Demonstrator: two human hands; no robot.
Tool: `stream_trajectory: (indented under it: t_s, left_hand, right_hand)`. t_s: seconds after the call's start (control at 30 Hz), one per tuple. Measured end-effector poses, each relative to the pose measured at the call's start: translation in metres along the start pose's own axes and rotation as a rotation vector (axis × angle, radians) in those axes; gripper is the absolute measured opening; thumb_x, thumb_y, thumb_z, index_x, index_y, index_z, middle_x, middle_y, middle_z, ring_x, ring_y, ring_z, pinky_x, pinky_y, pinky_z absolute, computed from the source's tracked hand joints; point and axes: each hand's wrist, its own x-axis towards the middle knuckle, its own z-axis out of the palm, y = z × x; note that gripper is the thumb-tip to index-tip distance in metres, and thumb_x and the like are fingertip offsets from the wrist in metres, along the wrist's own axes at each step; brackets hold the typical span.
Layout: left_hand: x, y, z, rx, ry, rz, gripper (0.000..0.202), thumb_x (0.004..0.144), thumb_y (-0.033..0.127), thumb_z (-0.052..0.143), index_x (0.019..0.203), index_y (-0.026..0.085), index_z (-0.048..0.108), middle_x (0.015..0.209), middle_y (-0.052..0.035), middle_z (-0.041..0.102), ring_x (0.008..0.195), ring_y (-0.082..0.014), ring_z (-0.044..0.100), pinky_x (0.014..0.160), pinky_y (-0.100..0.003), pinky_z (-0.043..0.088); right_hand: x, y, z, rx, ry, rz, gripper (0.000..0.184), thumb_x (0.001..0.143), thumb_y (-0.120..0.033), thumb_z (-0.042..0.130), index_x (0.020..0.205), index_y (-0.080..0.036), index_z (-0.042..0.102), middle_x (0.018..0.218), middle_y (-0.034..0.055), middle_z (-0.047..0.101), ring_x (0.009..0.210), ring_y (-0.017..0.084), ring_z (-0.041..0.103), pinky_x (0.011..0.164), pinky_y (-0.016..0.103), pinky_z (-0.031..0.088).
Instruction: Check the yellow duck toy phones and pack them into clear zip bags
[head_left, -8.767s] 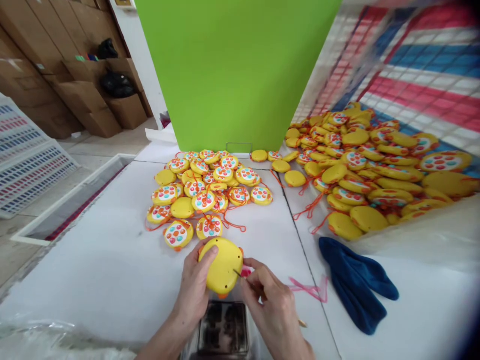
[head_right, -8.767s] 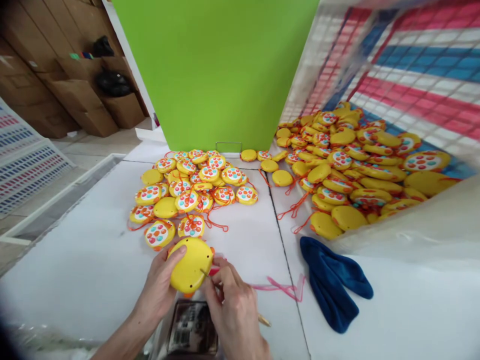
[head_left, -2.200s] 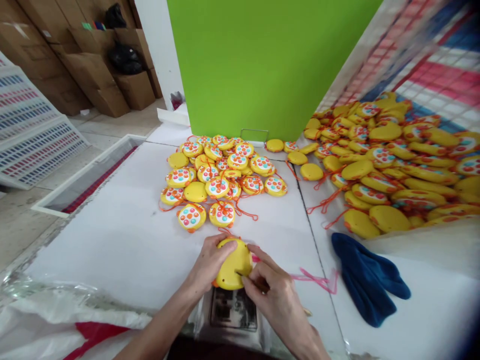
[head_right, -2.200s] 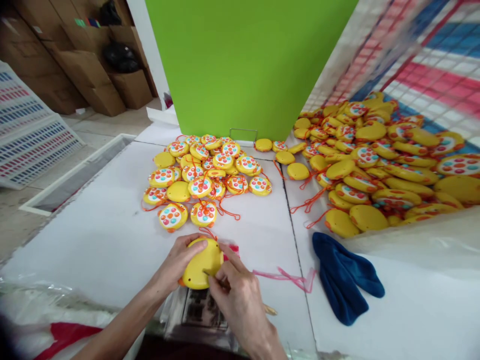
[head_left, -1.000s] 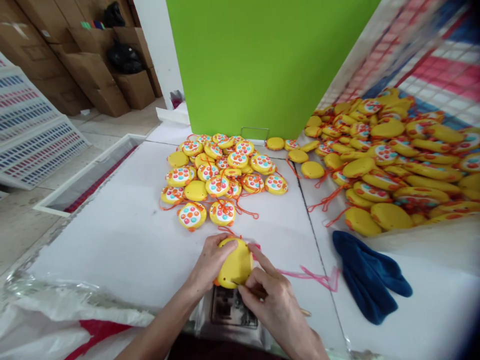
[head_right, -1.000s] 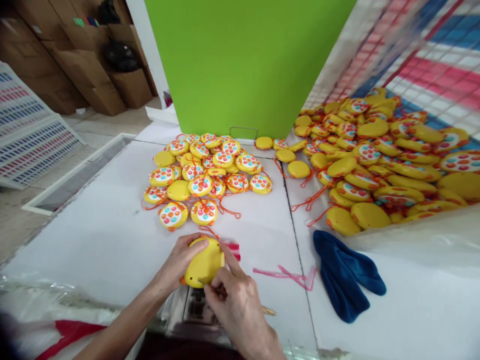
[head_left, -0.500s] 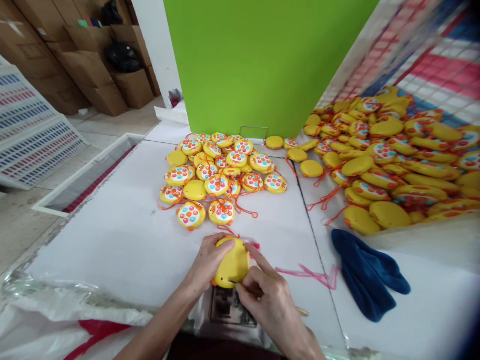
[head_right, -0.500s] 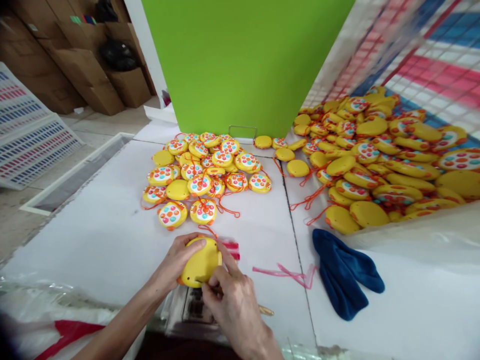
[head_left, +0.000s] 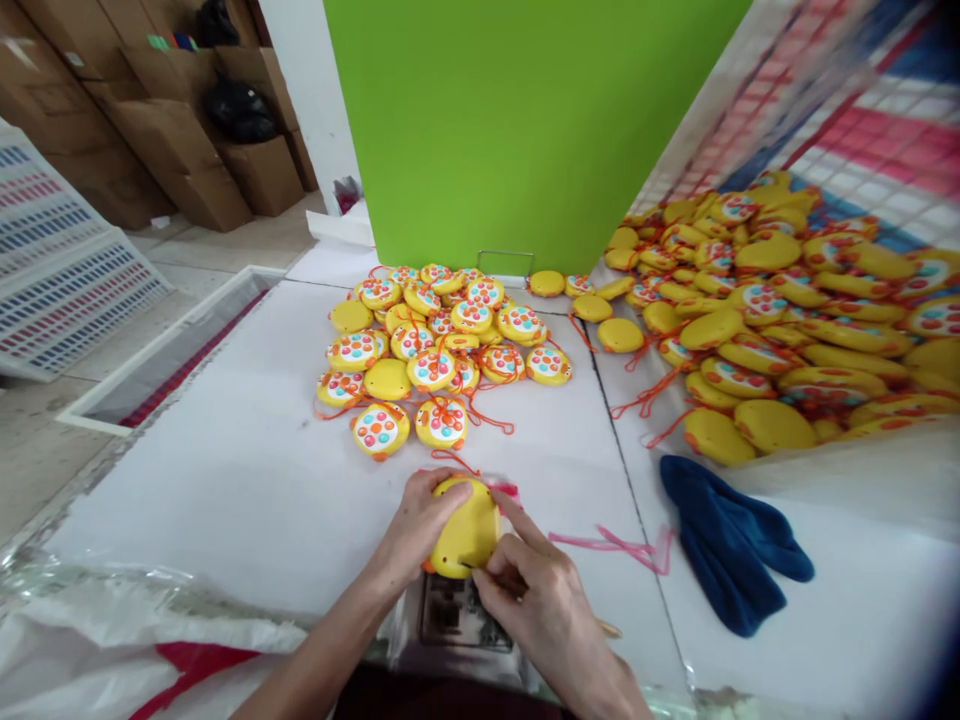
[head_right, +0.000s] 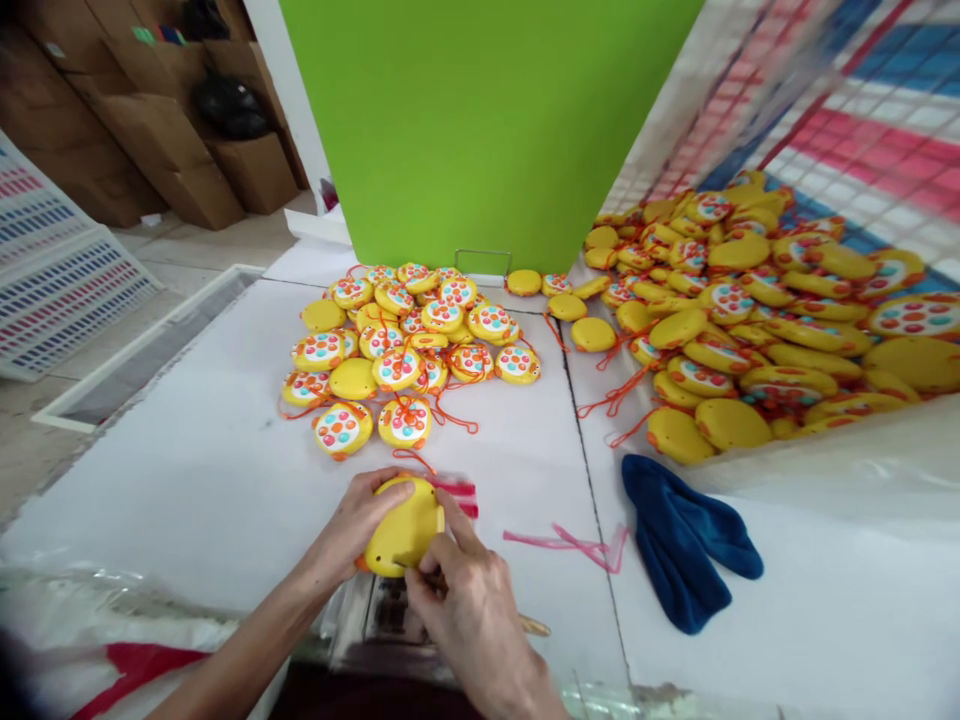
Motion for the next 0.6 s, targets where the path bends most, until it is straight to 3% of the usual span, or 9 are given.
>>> stream_trajectory:
  t_s: [0.1, 0.3, 0.43, 0.53, 0.6]
  left_hand:
    - [0.002, 0.001, 0.0, 0.012, -0.002, -0.008, 0.022, 0.073, 0.03, 0.056, 0.084, 0.013, 0.066, 0.074, -0.003, 0.066, 0.066, -0.0173, 0.06, 0.058, -0.024, 0.045]
    - [-0.003, 0.001, -0.001, 0.01, -0.012, -0.01, 0.025, 0.071, 0.033, 0.06, 0.085, 0.013, 0.065, 0.075, -0.0031, 0.067, 0.067, -0.0171, 0.06, 0.058, -0.023, 0.046]
    - [-0.006, 0.002, 0.001, 0.021, 0.011, -0.112, 0.035, 0.064, 0.039, 0.068, 0.087, 0.013, 0.062, 0.077, -0.0043, 0.068, 0.067, -0.0189, 0.062, 0.056, -0.023, 0.048]
    - [-0.002, 0.004, 0.002, -0.033, -0.003, -0.209, 0.043, 0.057, 0.04, 0.073, 0.09, 0.015, 0.061, 0.076, -0.0035, 0.069, 0.064, -0.0199, 0.063, 0.052, -0.023, 0.049]
    - [0.003, 0.004, 0.0, -0.076, 0.012, -0.248, 0.044, 0.055, 0.039, 0.074, 0.091, 0.017, 0.061, 0.076, -0.0033, 0.069, 0.062, -0.0202, 0.063, 0.05, -0.023, 0.05]
  right_hand:
    - [0.0, 0.002, 0.001, 0.008, 0.002, -0.01, 0.016, 0.074, -0.014, 0.05, 0.059, -0.021, 0.049, 0.08, 0.0054, 0.067, 0.052, 0.013, 0.06, 0.054, 0.021, 0.046]
    - [0.0, 0.003, 0.002, 0.068, 0.008, 0.049, 0.015, 0.068, -0.009, 0.054, 0.058, -0.019, 0.048, 0.112, 0.0095, 0.059, 0.058, 0.011, 0.059, 0.053, 0.021, 0.044]
    - [0.001, -0.002, -0.005, 0.153, 0.031, 0.099, 0.019, 0.063, -0.002, 0.056, 0.058, -0.018, 0.048, 0.105, 0.0038, 0.063, 0.064, 0.01, 0.059, 0.059, 0.02, 0.043]
    - [-0.004, 0.014, -0.016, 0.183, 0.087, 0.136, 0.016, 0.066, -0.005, 0.058, 0.059, -0.018, 0.051, 0.092, 0.0019, 0.066, 0.062, 0.01, 0.059, 0.058, 0.018, 0.043]
    - [-0.015, 0.039, -0.034, 0.116, 0.214, 0.2, 0.013, 0.071, -0.015, 0.057, 0.059, -0.018, 0.055, 0.09, 0.0039, 0.067, 0.06, 0.011, 0.06, 0.054, 0.018, 0.044]
